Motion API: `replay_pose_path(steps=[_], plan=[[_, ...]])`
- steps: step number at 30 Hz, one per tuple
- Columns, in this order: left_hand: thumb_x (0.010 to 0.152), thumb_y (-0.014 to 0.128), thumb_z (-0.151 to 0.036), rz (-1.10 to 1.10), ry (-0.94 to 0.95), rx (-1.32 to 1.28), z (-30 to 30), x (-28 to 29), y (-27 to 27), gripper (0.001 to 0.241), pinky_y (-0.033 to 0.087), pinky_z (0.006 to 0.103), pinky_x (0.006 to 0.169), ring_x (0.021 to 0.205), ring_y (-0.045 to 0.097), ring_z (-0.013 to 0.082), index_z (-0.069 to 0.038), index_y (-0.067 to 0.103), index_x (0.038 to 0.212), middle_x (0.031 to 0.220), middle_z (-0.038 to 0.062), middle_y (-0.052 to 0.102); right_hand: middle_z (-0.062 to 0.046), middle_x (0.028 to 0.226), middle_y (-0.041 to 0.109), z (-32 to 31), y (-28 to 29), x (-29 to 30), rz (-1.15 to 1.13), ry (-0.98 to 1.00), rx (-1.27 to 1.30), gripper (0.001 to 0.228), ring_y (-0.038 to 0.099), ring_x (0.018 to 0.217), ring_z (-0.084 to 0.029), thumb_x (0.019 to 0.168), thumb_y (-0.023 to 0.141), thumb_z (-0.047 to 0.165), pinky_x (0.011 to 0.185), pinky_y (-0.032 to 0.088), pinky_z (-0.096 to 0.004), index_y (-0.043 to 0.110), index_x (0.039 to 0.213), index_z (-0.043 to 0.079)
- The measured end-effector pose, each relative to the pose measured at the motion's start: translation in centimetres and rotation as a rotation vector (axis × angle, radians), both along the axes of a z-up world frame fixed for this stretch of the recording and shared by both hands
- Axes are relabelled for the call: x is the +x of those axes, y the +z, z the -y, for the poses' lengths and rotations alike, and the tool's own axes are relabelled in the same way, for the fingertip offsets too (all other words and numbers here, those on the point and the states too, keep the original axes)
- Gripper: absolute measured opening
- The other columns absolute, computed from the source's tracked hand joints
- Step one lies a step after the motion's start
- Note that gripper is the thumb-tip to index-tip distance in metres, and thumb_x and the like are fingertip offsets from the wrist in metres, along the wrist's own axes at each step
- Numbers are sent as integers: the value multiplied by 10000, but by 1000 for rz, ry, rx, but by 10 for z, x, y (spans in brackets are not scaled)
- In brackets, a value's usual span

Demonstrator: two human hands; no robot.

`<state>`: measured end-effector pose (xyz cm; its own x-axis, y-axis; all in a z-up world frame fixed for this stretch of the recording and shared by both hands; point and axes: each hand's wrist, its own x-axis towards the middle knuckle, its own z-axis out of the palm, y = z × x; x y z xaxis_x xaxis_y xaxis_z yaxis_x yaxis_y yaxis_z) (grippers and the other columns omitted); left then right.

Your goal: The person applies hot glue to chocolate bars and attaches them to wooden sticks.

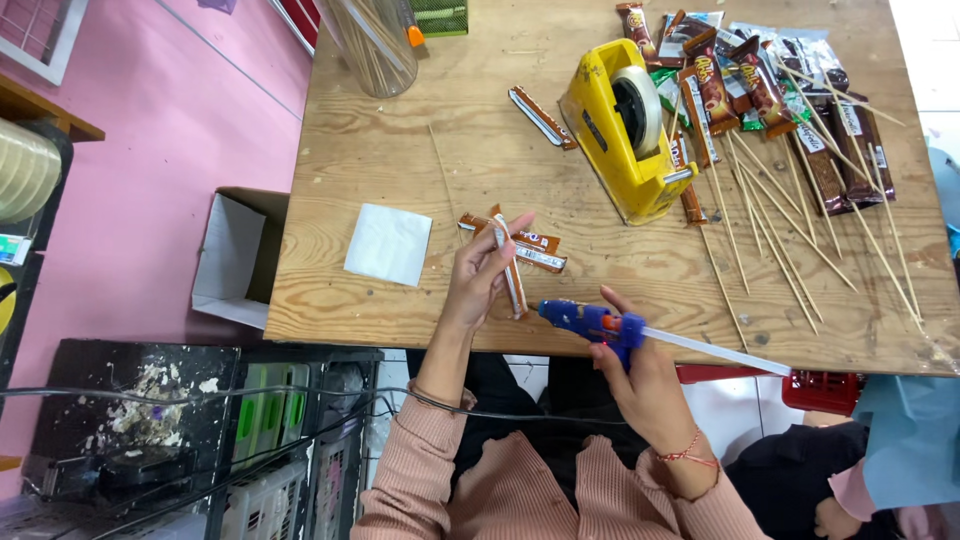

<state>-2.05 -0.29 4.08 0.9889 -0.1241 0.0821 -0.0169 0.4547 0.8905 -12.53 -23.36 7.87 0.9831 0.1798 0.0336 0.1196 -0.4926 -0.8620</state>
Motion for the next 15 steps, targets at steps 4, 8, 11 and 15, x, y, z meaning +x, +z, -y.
replay_pose_path(steps=[4, 8, 11, 15], plan=[[998, 648, -277, -24, 48, 1, -4, 4, -22, 479, 223, 136, 418, 529, 302, -18, 10, 613, 1381, 1452, 148, 628, -74, 1553, 553, 14, -23, 5, -13, 61, -80, 198, 583, 1359, -248, 970, 613, 226, 1133, 374, -348, 674, 1132, 131], [1046, 590, -251, -26, 321, -449, -12, 12, -22, 430, 629, 203, 754, 791, 664, 64, -81, 486, 1427, 974, 19, 613, -122, 931, 751, 16, -32, 21, -220, -222, 678, 235, 689, 547, -194, 1098, 419, 172, 545, 573, -314, 559, 1268, 92], [1080, 538, -294, 3, 459, -610, -19, 20, -29, 615, 604, 175, 815, 867, 646, 64, -118, 311, 1623, 1031, 20, 599, -138, 1057, 749, 4, -9, 35, -377, -382, 1069, 215, 746, 809, -267, 1105, 487, 248, 764, 596, -406, 611, 1185, 91], [1084, 544, -285, -31, 504, -665, -23, 21, -38, 613, 557, 122, 806, 892, 611, 42, -137, 318, 1634, 1048, 11, 605, -157, 1104, 748, 12, -17, 48, -523, -322, 1047, 103, 747, 1079, -313, 1081, 551, 191, 755, 562, -333, 563, 1094, 90]])
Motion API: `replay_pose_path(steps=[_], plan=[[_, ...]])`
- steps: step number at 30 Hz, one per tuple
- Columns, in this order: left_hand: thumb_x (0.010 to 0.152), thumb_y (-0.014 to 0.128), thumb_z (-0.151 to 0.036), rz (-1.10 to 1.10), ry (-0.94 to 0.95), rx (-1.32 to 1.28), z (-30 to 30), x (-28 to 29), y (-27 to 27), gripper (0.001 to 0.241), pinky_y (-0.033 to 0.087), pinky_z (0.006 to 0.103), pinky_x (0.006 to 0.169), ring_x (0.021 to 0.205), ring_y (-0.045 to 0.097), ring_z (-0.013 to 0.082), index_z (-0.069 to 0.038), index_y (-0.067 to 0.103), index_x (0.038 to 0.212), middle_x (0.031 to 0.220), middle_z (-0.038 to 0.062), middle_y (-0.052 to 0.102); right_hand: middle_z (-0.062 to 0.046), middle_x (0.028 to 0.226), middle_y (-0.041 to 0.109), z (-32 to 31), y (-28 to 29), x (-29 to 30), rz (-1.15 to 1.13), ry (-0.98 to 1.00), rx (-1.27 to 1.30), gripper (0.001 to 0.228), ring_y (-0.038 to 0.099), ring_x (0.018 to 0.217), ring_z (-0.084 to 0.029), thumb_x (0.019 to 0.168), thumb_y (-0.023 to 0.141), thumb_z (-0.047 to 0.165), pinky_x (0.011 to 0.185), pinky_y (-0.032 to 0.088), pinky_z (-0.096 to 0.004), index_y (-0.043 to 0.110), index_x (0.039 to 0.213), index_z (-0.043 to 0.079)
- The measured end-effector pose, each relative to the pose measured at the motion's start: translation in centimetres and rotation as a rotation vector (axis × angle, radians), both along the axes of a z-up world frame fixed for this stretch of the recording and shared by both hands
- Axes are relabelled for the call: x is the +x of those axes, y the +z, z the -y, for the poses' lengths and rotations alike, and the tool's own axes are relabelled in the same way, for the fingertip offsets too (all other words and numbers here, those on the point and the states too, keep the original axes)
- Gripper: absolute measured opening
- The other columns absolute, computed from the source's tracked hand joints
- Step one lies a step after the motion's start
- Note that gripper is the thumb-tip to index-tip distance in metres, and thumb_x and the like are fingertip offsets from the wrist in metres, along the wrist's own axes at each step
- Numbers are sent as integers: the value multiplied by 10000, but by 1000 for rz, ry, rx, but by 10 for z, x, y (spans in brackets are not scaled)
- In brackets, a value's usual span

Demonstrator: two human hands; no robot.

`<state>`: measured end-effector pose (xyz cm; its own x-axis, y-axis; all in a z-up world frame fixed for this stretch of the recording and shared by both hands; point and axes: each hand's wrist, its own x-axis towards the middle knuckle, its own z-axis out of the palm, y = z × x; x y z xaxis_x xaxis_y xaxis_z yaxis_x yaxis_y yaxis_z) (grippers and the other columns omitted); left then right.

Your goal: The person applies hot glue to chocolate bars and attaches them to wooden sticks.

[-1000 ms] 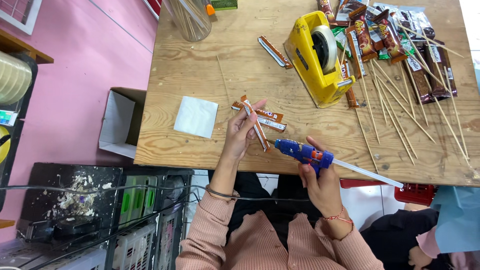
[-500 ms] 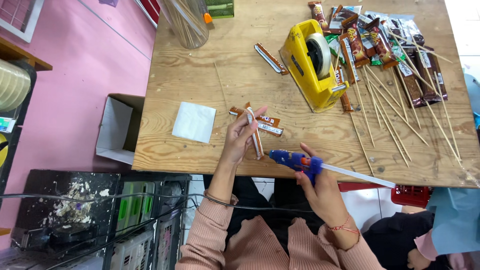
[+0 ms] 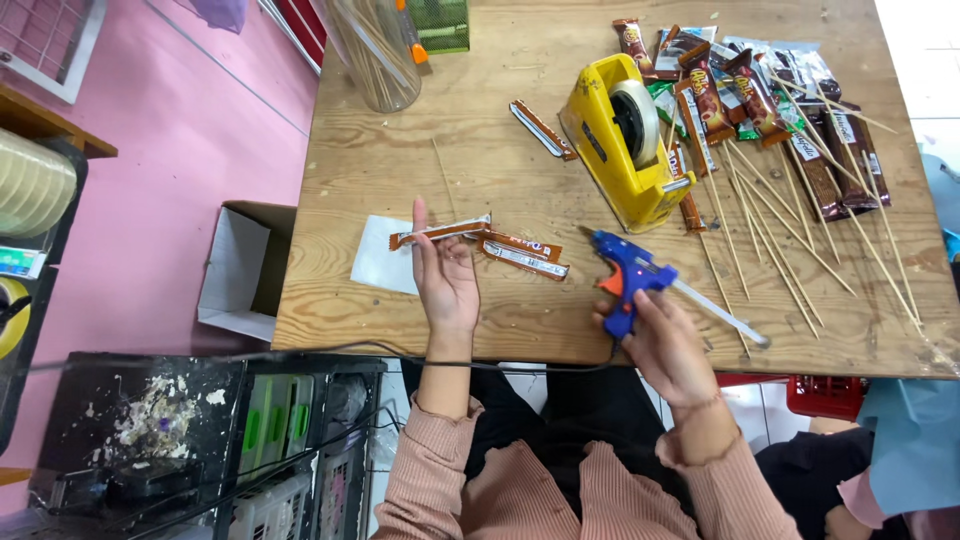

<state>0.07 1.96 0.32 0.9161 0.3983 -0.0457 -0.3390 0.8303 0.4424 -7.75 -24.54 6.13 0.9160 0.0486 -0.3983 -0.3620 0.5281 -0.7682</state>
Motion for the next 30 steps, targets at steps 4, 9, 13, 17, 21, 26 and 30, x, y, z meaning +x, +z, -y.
replay_pose_path(steps=[4, 9, 13, 17, 21, 26, 30], plan=[[1096, 523, -291, 26, -37, -21, -6, 1, -3, 600, 515, 100, 794, 909, 547, 17, -157, 302, 1638, 1125, -8, 547, -132, 1061, 732, 2, -14, 27, -3, 67, -150, 258, 753, 1020, -296, 1094, 529, 245, 823, 628, -457, 554, 1191, 7], [1084, 529, -305, 94, -112, -80, -4, 0, 0, 631, 524, 126, 766, 866, 530, 21, -169, 277, 1646, 1030, -24, 515, -7, 361, 619, 26, 37, 31, 11, 702, -1283, 599, 758, 610, -229, 1071, 389, 548, 774, 597, -347, 774, 728, 243], [1071, 535, -333, 60, -159, -58, 3, -2, 7, 658, 543, 160, 725, 824, 554, 35, -174, 265, 1649, 1033, -9, 542, -159, 414, 633, 72, 54, -7, 30, 920, -622, 530, 645, 269, -239, 1049, 346, 165, 258, 539, -322, 736, 761, -48], [989, 662, -269, 96, -200, -59, 7, -6, 15, 733, 435, 184, 723, 743, 483, 49, -82, 325, 1613, 902, -42, 510, -149, 918, 762, 145, 35, 7, 133, 349, -1222, 328, 662, 640, -249, 1066, 560, 263, 602, 488, -385, 735, 991, -4], [998, 657, -258, 97, -224, -28, 7, -7, 13, 723, 430, 195, 723, 756, 495, 51, -61, 325, 1609, 939, -28, 510, -121, 1031, 645, 217, -60, 32, 468, 15, -1840, 241, 586, 1042, -328, 1021, 790, 228, 943, 456, -453, 657, 1114, 49], [998, 642, -286, 51, -209, 3, 7, -7, 15, 725, 427, 200, 728, 733, 495, 42, -67, 325, 1613, 831, -53, 511, -190, 1121, 623, 206, -51, 25, 341, -20, -2005, 145, 642, 968, -402, 1077, 699, 155, 782, 526, -532, 651, 1085, 18], [986, 654, -305, 1, -188, 66, 9, -5, 15, 706, 405, 206, 686, 713, 480, 23, -82, 379, 1596, 763, -56, 568, -276, 1157, 605, 208, -35, 24, 224, 172, -2166, 277, 610, 1069, -435, 1064, 558, 187, 868, 539, -509, 547, 1144, -78]])
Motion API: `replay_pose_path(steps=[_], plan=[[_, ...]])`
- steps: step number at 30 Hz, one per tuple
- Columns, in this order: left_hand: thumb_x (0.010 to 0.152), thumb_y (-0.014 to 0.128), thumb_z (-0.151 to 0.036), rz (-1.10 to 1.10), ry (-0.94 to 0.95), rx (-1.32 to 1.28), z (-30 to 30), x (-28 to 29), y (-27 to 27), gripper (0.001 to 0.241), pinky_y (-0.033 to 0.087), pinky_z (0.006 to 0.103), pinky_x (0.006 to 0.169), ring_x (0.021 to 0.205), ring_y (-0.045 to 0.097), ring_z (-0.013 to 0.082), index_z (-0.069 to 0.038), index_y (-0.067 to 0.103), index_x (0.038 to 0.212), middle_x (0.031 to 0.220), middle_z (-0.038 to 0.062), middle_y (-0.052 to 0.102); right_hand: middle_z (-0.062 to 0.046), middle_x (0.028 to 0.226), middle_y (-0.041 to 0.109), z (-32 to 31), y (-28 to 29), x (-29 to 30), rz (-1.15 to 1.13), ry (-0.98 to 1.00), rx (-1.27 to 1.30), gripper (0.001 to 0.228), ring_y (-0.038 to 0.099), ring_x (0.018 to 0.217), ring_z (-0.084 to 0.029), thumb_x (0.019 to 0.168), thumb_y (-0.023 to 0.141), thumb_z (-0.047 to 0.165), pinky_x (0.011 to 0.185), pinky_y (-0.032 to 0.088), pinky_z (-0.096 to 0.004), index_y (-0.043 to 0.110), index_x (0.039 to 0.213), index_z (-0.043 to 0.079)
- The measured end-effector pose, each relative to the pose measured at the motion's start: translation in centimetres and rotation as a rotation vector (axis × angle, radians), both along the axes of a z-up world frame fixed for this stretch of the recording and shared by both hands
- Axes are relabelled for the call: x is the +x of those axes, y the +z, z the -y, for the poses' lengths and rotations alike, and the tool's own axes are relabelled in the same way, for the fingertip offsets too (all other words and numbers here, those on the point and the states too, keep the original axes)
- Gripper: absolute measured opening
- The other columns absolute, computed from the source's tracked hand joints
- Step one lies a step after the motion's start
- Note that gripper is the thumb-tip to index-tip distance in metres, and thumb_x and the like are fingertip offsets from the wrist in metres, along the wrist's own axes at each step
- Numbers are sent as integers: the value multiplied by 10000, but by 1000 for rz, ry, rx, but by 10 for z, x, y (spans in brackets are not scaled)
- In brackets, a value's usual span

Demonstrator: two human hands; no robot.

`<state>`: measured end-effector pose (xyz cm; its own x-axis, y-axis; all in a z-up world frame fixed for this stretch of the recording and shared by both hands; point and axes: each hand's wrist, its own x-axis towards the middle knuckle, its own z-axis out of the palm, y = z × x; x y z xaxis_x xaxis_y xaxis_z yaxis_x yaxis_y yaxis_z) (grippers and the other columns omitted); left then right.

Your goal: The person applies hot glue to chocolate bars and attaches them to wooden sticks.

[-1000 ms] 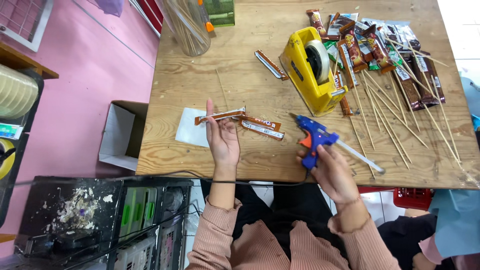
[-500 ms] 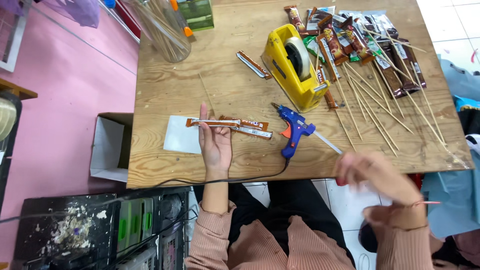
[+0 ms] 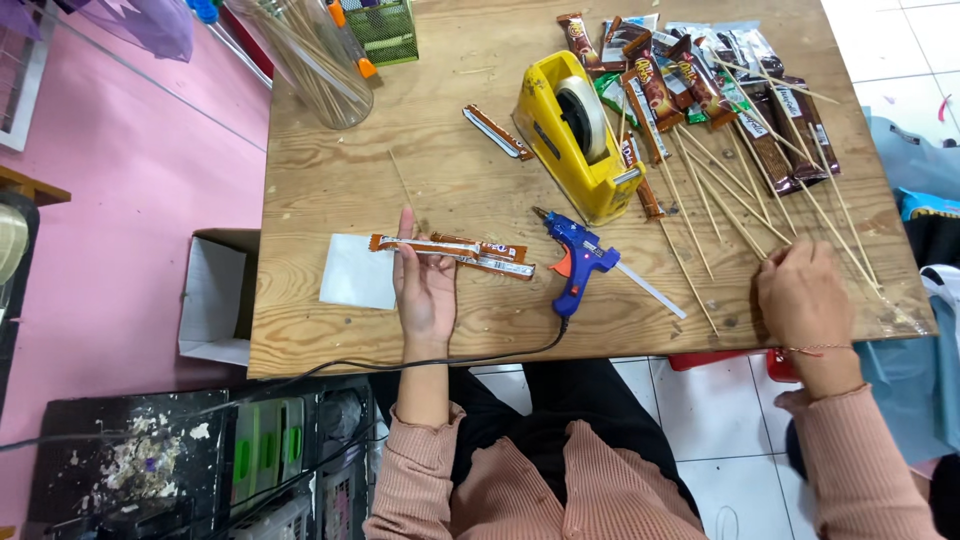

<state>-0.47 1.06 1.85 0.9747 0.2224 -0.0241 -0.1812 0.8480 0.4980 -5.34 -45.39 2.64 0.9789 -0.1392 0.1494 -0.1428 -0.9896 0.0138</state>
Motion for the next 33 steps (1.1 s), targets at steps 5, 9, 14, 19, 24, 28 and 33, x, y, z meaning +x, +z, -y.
replay_pose_path(steps=[5, 9, 14, 19, 24, 28, 33], plan=[[985, 648, -338, 17, -17, 76, 2, -2, -2, 718, 585, 373, 941, 1084, 673, 212, -117, 361, 1604, 1033, -6, 641, -248, 1112, 627, 66, -19, -30, 55, -63, 30, 264, 600, 1104, -413, 1124, 559, 236, 926, 490, -483, 613, 1128, -23], [985, 631, -350, -42, -57, 133, 7, -2, 0, 672, 621, 407, 905, 1120, 708, 371, -115, 410, 1574, 1132, -15, 667, -139, 1170, 725, 76, 3, -63, 47, -113, 370, 94, 664, 1086, -433, 1142, 545, 107, 1012, 411, -546, 594, 1159, 29], [993, 610, -358, -45, -181, 171, 10, -2, 1, 654, 628, 436, 897, 1095, 713, 414, -120, 406, 1567, 1234, 84, 686, -140, 1123, 640, -50, 66, -70, 157, -31, 989, 289, 606, 995, -183, 1166, 490, 86, 774, 446, -302, 587, 1439, 82], [1000, 574, -389, -67, -268, 179, 15, -5, 9, 658, 601, 534, 940, 1144, 691, 401, -152, 376, 1581, 1318, 185, 662, -109, 1256, 691, -124, 72, -52, 242, 254, 888, 273, 637, 1051, -206, 1103, 538, 84, 965, 477, -322, 668, 1342, 67], [1045, 545, -403, -32, -254, 150, 15, -7, 7, 642, 629, 469, 892, 1141, 668, 405, -165, 328, 1600, 1340, 290, 636, 21, 977, 694, -174, 51, -42, 309, 446, 724, 371, 684, 829, -183, 981, 701, 66, 790, 549, -309, 810, 1222, 326], [1051, 540, -390, -28, -249, 137, 15, -10, 13, 630, 633, 453, 879, 1141, 666, 399, -164, 328, 1599, 1361, 314, 610, 80, 938, 669, -188, 41, -36, 311, 473, 595, 415, 665, 784, -129, 980, 692, 106, 781, 562, -273, 789, 1220, 430], [1046, 553, -391, -28, -275, 138, 16, -11, 18, 635, 634, 447, 875, 1147, 661, 389, -180, 332, 1602, 1386, 316, 588, 33, 893, 608, -199, 41, -27, 331, 522, 580, 435, 618, 665, -169, 1002, 637, 63, 678, 544, -293, 798, 1233, 394]])
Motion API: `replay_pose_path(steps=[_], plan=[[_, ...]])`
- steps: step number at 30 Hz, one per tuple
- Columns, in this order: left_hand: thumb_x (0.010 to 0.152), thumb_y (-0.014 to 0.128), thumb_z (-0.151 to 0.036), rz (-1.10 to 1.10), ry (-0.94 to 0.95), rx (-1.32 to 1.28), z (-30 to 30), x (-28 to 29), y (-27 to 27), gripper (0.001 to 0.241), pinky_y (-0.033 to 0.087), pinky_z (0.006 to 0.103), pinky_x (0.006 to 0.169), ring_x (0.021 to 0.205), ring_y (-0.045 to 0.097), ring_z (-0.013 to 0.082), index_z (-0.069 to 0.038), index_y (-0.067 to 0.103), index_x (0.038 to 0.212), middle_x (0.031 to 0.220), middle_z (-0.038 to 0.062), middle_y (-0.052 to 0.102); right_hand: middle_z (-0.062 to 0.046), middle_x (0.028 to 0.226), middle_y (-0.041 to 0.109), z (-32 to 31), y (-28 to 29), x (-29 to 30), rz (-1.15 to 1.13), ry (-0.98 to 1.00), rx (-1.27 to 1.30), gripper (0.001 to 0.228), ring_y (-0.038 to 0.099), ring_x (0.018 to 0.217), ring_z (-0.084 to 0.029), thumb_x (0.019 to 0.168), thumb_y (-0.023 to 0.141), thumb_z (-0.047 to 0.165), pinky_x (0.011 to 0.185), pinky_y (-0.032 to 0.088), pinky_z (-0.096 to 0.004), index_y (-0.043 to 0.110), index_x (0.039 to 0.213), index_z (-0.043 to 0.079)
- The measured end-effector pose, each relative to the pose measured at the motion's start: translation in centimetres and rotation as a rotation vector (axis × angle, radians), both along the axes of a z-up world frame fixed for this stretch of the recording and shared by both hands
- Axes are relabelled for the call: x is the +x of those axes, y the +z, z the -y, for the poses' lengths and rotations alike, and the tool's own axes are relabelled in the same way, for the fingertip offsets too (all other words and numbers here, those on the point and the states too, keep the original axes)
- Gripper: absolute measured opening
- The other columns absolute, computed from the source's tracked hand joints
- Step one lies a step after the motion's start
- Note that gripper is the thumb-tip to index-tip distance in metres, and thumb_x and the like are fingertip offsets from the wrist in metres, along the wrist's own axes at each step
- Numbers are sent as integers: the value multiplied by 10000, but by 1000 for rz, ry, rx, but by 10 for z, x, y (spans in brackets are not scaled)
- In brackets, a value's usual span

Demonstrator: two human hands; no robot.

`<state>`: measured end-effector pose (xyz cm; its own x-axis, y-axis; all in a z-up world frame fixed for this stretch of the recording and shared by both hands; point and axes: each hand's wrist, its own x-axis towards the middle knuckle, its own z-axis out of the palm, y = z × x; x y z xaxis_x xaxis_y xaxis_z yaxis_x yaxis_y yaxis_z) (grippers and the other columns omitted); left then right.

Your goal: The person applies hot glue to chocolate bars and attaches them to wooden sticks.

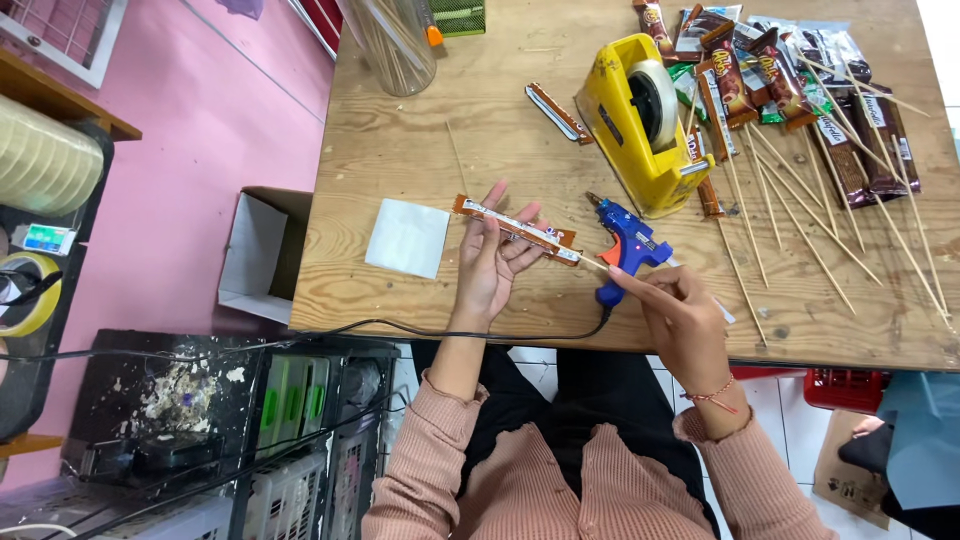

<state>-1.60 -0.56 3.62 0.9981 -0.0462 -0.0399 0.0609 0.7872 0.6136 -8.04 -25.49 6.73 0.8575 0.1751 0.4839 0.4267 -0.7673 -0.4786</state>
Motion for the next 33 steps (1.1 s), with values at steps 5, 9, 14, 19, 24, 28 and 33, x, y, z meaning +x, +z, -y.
replay_pose_path(steps=[5, 9, 14, 19, 24, 28, 33], plan=[[1050, 539, -394, 2, -7, 26, -2, 1, 0, 627, 639, 437, 881, 1163, 657, 387, -184, 328, 1603, 1399, 317, 581, 8, 892, 602, -5, -5, 6, -1, 18, 30, 446, 612, 668, -191, 1001, 622, 34, 663, 544, -304, 804, 1229, 370], [1048, 537, -406, 4, -5, 46, -2, 2, 1, 638, 635, 433, 888, 1169, 655, 383, -182, 321, 1605, 1404, 317, 579, 11, 917, 613, -9, -3, 7, 19, 10, 15, 462, 594, 653, -170, 995, 620, 14, 656, 542, -290, 808, 1225, 367], [1052, 529, -399, 10, -15, 61, -2, 1, 3, 641, 631, 434, 898, 1175, 649, 390, -177, 310, 1612, 1409, 325, 571, -4, 930, 606, -10, -5, 8, 1, 9, 14, 461, 606, 669, -183, 984, 633, 8, 656, 545, -307, 807, 1229, 359], [1054, 522, -405, 22, -25, 78, -1, 1, 1, 651, 627, 430, 910, 1178, 650, 387, -178, 292, 1619, 1408, 325, 573, -18, 946, 604, -7, -7, 8, -17, 6, -3, 451, 622, 691, -201, 984, 629, 22, 659, 551, -338, 798, 1235, 356], [1046, 530, -411, 31, -35, 86, -1, -1, 3, 671, 623, 432, 915, 1181, 645, 395, -177, 282, 1625, 1410, 334, 567, 1, 938, 597, -8, -2, 5, -32, -7, 6, 490, 595, 658, -183, 987, 614, -2, 642, 547, -317, 796, 1233, 380], [1047, 520, -422, 37, -44, 99, -1, 0, 2, 673, 621, 417, 923, 1187, 646, 385, -185, 273, 1627, 1414, 331, 567, 5, 946, 600, -7, -5, 6, -7, -33, -29, 482, 598, 667, -173, 989, 617, 2, 648, 553, -315, 801, 1222, 381], [1048, 519, -424, 32, -32, 96, -1, 0, -2, 651, 616, 431, 924, 1187, 645, 393, -182, 297, 1610, 1412, 334, 568, 81, 967, 579, -7, -18, 5, 43, -119, -170, 452, 614, 702, -111, 1000, 629, 100, 668, 555, -276, 771, 1209, 475]])
